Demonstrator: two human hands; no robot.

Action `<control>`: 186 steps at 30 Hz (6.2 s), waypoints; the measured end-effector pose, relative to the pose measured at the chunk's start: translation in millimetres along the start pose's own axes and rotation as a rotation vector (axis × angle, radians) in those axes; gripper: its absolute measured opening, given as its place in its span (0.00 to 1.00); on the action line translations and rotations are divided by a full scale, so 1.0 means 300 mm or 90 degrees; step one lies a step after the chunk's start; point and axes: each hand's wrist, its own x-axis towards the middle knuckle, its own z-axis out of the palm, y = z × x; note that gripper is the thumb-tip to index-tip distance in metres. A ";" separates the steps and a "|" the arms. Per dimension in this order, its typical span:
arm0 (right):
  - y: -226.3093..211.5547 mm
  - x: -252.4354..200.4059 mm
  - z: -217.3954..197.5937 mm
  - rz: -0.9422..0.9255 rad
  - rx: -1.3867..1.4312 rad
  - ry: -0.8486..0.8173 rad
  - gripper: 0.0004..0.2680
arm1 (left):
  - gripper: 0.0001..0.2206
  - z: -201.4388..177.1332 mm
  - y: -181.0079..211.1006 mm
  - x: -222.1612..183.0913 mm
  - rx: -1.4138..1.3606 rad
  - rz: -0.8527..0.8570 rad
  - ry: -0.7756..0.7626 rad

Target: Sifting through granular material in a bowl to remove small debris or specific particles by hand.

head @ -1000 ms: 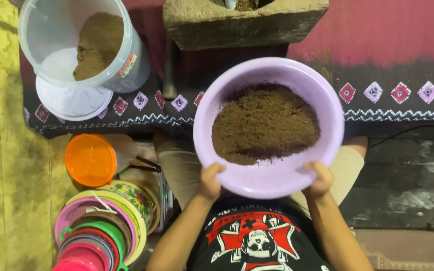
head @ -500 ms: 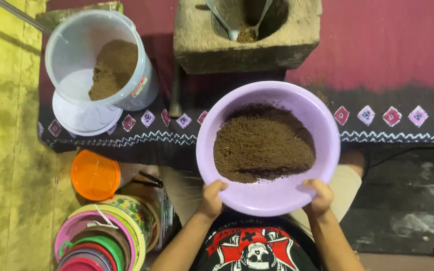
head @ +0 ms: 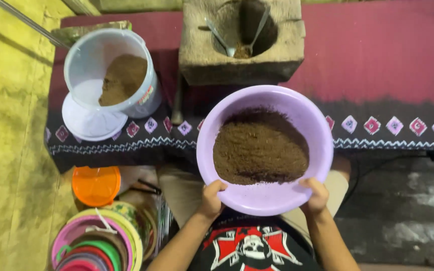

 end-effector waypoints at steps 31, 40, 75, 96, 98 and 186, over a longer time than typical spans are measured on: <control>-0.427 -0.170 0.373 0.195 0.148 0.092 0.05 | 0.10 0.144 0.158 -0.188 0.162 -0.034 0.100; -0.433 -0.100 0.331 0.260 0.077 0.086 0.17 | 0.12 0.167 0.155 -0.148 0.157 -0.077 0.143; -0.403 0.030 0.378 0.107 0.051 0.019 0.03 | 0.07 0.063 0.072 -0.004 0.412 0.020 0.057; -0.226 0.091 0.348 -0.063 -0.142 -0.048 0.07 | 0.09 0.091 0.127 -0.041 0.258 -0.036 0.132; 0.295 0.068 -0.118 -0.404 -0.409 -0.078 0.18 | 0.09 0.063 0.120 -0.027 0.223 -0.060 0.148; -0.384 0.011 0.470 0.251 0.073 0.156 0.06 | 0.10 0.113 0.167 -0.021 0.155 -0.020 0.173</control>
